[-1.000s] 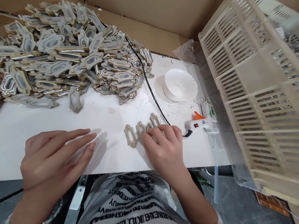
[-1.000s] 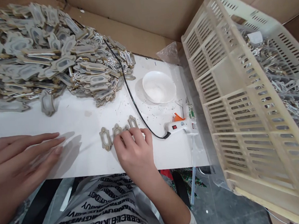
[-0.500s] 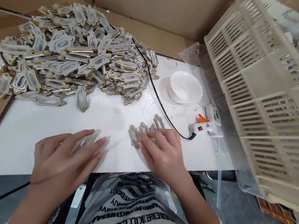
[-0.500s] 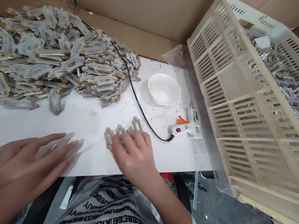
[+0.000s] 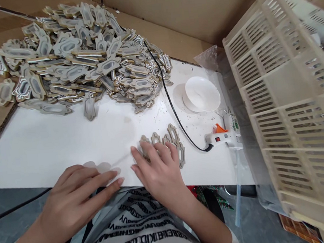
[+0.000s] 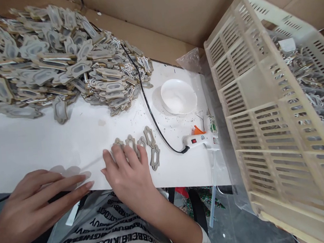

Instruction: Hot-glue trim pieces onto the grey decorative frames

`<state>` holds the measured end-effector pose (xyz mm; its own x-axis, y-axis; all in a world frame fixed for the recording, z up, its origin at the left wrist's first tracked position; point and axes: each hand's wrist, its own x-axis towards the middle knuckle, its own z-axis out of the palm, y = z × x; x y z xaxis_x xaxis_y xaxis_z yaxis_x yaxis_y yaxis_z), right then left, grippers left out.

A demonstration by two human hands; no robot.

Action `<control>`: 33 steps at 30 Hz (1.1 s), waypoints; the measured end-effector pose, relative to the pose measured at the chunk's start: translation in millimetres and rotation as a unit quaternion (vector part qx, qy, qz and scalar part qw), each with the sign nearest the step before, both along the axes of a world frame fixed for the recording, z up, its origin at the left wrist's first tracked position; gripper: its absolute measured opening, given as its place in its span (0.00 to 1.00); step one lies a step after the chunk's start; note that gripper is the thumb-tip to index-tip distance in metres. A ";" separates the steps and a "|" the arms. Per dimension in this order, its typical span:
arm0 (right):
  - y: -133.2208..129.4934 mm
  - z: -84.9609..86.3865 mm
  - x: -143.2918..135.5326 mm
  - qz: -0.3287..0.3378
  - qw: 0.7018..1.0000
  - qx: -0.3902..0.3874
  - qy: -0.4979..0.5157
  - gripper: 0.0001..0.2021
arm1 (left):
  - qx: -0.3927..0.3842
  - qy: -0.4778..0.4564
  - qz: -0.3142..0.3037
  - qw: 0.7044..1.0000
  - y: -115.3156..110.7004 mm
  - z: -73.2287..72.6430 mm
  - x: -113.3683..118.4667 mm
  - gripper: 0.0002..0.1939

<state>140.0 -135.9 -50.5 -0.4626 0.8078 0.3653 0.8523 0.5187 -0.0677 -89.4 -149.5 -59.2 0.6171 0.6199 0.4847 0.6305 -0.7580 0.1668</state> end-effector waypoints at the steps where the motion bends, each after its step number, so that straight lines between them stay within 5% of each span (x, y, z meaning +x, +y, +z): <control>1: -5.1 0.3 3.4 0.004 1.000 -0.005 0.000 0.15 | -0.004 -0.009 -0.005 1.000 -0.9 -1.2 -0.7 0.13; 8: -39.3 -3.7 19.9 0.040 0.999 0.003 0.011 0.13 | -0.055 -0.066 0.002 0.996 -6.8 -0.9 -1.4 0.14; 14: -42.6 -8.0 19.4 0.044 0.996 0.056 0.049 0.07 | -0.081 -0.065 0.045 0.994 -5.2 11.4 2.8 0.28; 18: -40.9 -12.9 13.5 0.053 0.991 0.091 0.082 0.04 | -0.095 -0.076 0.110 0.986 -5.4 7.6 5.1 0.24; 24: -38.9 -15.2 10.0 0.077 0.983 0.106 0.127 0.05 | -0.019 -0.070 0.087 0.994 3.7 17.1 13.7 0.16; 29: -35.6 -1.9 32.8 -0.028 0.962 0.118 0.244 0.02 | -0.013 -0.108 0.084 0.990 8.5 26.0 45.5 0.13; 33: -29.2 4.0 60.0 -0.144 0.959 0.142 0.199 0.06 | 0.011 -0.131 0.021 0.991 15.1 18.6 77.0 0.11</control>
<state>200.0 -165.2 -46.6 -0.0137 0.7221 0.6916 0.8988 0.3121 -0.3080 -12.4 -134.4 -40.6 0.4415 0.6297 0.6392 0.5992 -0.7372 0.3123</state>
